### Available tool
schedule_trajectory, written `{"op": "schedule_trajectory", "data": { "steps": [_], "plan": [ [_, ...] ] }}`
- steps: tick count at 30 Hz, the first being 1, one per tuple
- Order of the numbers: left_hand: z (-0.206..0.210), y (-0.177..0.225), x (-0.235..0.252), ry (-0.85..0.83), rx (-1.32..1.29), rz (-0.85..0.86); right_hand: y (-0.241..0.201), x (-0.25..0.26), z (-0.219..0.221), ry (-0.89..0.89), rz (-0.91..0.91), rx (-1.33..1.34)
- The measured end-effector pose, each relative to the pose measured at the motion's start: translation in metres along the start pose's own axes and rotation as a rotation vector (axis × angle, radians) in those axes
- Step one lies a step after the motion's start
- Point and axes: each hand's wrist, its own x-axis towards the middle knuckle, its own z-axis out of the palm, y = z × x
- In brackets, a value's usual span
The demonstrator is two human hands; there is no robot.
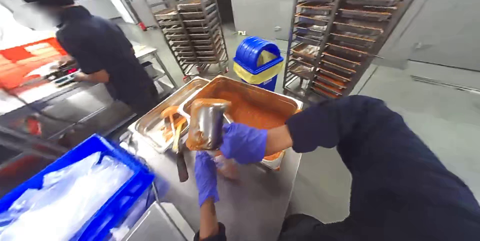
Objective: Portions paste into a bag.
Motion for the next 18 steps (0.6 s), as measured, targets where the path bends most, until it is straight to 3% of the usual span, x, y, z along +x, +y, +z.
{"op": "schedule_trajectory", "data": {
  "steps": [3,7,14,18],
  "plan": [
    [0.0,0.0,0.0,0.019,0.04,0.003,0.022,0.018,0.048,0.23,-0.094,-0.083],
    [0.002,0.003,0.001,0.025,0.084,-0.001,0.025,0.014,0.06,0.372,-0.054,-0.06],
    [0.001,0.025,-0.01,0.022,0.327,-0.092,0.048,0.017,0.076,0.806,-0.046,0.13],
    [0.006,0.027,-0.001,0.03,0.297,-0.192,0.062,0.013,0.06,0.767,0.094,0.3]
  ]
}}
